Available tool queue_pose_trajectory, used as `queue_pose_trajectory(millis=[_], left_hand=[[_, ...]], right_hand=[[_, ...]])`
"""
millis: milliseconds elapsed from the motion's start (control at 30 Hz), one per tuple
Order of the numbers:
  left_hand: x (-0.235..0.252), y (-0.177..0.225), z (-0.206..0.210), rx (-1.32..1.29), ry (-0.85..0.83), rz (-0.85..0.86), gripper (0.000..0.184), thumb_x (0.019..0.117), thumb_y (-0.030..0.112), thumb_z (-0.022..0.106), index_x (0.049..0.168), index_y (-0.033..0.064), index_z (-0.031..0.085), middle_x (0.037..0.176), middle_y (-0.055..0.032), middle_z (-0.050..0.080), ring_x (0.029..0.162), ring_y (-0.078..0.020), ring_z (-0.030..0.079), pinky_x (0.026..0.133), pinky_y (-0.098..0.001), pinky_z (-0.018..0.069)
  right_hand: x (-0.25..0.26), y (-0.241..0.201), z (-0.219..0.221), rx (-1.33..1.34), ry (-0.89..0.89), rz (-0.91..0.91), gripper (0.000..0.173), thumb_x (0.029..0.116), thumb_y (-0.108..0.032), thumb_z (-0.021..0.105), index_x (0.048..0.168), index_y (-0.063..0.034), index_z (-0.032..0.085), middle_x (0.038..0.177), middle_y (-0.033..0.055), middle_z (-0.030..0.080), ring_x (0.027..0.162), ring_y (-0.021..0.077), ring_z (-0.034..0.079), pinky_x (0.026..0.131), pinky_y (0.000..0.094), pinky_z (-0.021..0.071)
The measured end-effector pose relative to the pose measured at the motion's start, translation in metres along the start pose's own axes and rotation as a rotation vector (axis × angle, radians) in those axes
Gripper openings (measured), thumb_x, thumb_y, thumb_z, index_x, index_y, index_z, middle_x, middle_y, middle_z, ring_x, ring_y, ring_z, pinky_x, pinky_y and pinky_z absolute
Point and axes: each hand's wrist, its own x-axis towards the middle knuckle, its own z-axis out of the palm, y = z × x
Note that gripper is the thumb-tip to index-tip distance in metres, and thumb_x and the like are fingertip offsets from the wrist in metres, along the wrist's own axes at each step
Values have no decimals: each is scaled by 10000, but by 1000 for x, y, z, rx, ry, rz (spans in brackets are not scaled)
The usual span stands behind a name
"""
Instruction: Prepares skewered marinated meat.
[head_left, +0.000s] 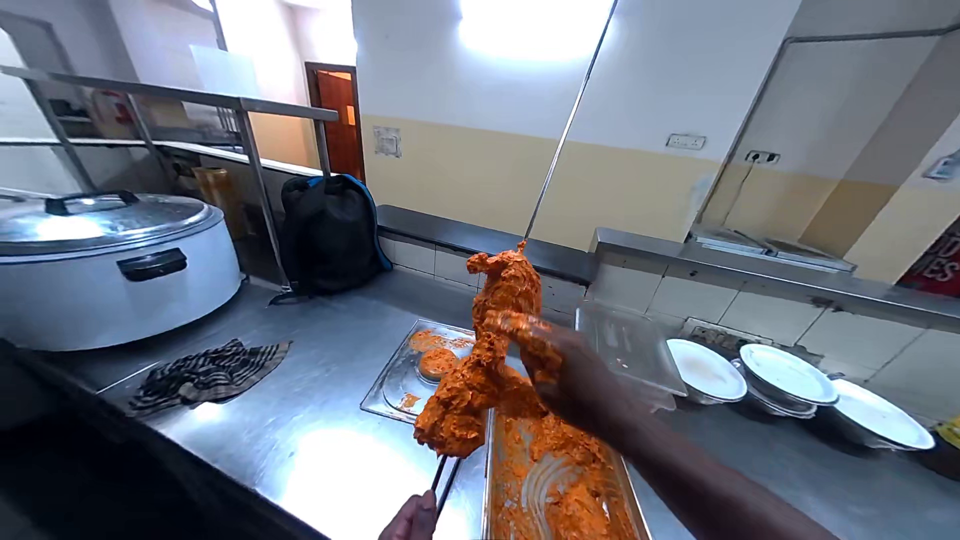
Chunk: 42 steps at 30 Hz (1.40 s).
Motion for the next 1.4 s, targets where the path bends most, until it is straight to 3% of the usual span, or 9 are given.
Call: queue_pose_trajectory(millis=[67,167,267,433,600,767,1033,1200,1400], left_hand=[[4,6,4,21,43,22,338,1030,100,424,723,196,527,581,197,435,517,86,399,533,-130,361],[7,13,10,71,90,49,325,1030,105,452,721,169,529,574,183,421,511,84,389,526,-129,355],[6,15,20,131,140,82,298,1027,113,485,737,116,549,596,158,418,530,75,395,543,-133,362],[3,13,29,196,215,95,285,1019,123,522,747,64,581,596,138,433,530,74,403,550,-131,367],[-3,8,26,279,221,81,290,1018,162,543,772,21,608,596,118,446,536,60,417,561,-158,383],[-7,8,26,281,218,57,296,1022,166,542,776,17,611,592,107,446,525,45,411,546,-168,379],[-5,9,25,294,222,62,292,1018,158,548,789,-8,621,600,92,471,536,42,430,560,-178,393],[-7,10,24,277,214,48,297,1021,166,540,800,-13,627,610,86,469,547,35,429,566,-182,391],[-8,14,26,289,246,32,287,1019,166,545,793,10,627,600,96,461,529,37,418,550,-183,387]], right_hand=[[-8,5,13,-19,24,-62,315,669,117,734,975,41,729,886,174,730,767,282,730,694,415,600],[-1,9,13,43,50,-28,164,732,71,742,884,14,720,771,118,705,702,203,701,658,348,580],[20,3,19,75,57,-92,165,740,31,770,890,-16,722,832,105,710,752,183,704,687,328,590],[47,-20,26,-191,-493,-53,196,912,42,650,1092,37,728,1159,226,669,1084,374,656,912,483,542],[68,-34,22,-410,-678,20,185,991,-1,557,1086,6,716,1040,188,704,1010,359,684,824,494,548],[73,-36,31,-310,-756,69,206,976,8,583,1147,16,699,1129,203,678,1093,365,654,926,501,532],[61,-51,50,-49,-752,-1,186,1014,-53,569,1094,50,702,1078,220,680,1049,348,661,930,467,518],[71,-65,24,68,-923,214,248,951,1,614,1193,22,665,1087,195,675,1040,299,636,892,458,491],[59,-50,34,43,-865,31,230,955,67,553,1141,50,687,1032,223,702,1001,358,675,889,505,517]])
